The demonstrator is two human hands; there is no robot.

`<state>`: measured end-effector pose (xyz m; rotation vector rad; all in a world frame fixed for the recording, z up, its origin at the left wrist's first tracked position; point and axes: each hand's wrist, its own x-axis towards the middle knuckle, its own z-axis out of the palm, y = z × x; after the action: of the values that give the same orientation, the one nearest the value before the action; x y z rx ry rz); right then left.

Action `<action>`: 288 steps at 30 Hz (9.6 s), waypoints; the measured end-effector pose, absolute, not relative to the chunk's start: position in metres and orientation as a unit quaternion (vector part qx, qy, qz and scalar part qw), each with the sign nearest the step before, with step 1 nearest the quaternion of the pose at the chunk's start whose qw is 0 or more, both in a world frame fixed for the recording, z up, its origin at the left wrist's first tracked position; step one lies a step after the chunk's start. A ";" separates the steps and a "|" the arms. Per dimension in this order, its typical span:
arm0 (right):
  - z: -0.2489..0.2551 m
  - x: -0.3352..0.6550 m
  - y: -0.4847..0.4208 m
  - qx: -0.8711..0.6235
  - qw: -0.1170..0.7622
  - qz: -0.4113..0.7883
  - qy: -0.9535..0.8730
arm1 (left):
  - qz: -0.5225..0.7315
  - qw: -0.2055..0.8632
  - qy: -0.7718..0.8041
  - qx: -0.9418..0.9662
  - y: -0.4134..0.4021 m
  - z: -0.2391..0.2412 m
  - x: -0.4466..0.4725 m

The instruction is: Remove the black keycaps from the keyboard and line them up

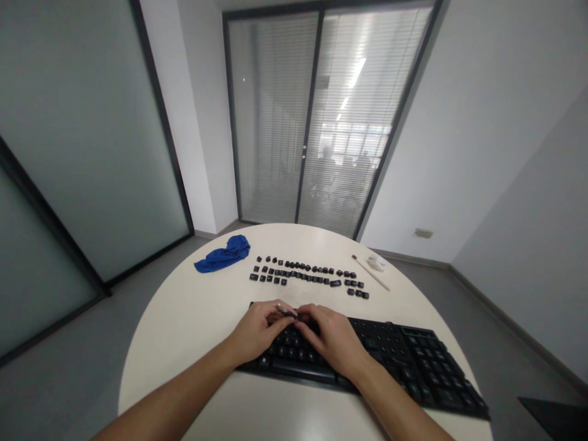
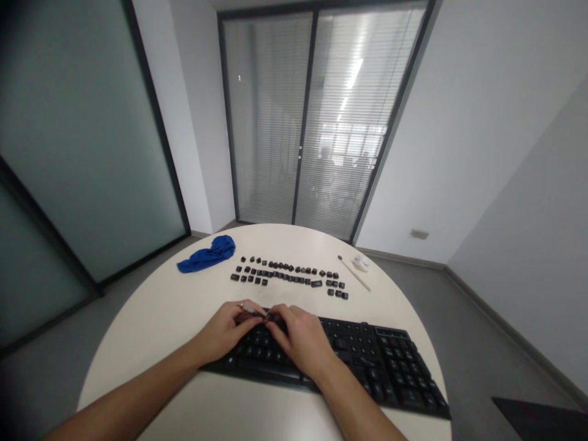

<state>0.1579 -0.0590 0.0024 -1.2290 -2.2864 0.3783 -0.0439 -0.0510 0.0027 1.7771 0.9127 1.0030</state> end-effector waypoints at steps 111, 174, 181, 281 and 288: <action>0.007 0.178 -0.057 -0.417 0.177 0.199 -0.869 | 0.326 0.291 0.447 0.780 -0.048 0.010 -0.046; 0.007 0.162 -0.062 -0.436 0.266 0.164 -0.844 | 0.395 0.468 0.364 0.702 -0.045 0.004 -0.048; 0.003 0.160 -0.062 -0.456 0.284 0.179 -0.825 | 0.390 0.528 0.352 0.667 -0.047 0.001 -0.046; -0.003 0.132 0.030 -0.618 0.122 -0.005 -0.776 | 0.356 0.427 0.375 0.741 -0.045 0.002 -0.052; -0.001 0.122 0.033 -0.612 0.109 -0.010 -0.783 | 0.360 0.441 0.375 0.732 -0.044 0.001 -0.052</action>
<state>0.1220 0.0331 -0.0008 -1.8007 -2.3033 -0.0284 -0.0519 -0.0438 0.0006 1.8173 0.9307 0.8933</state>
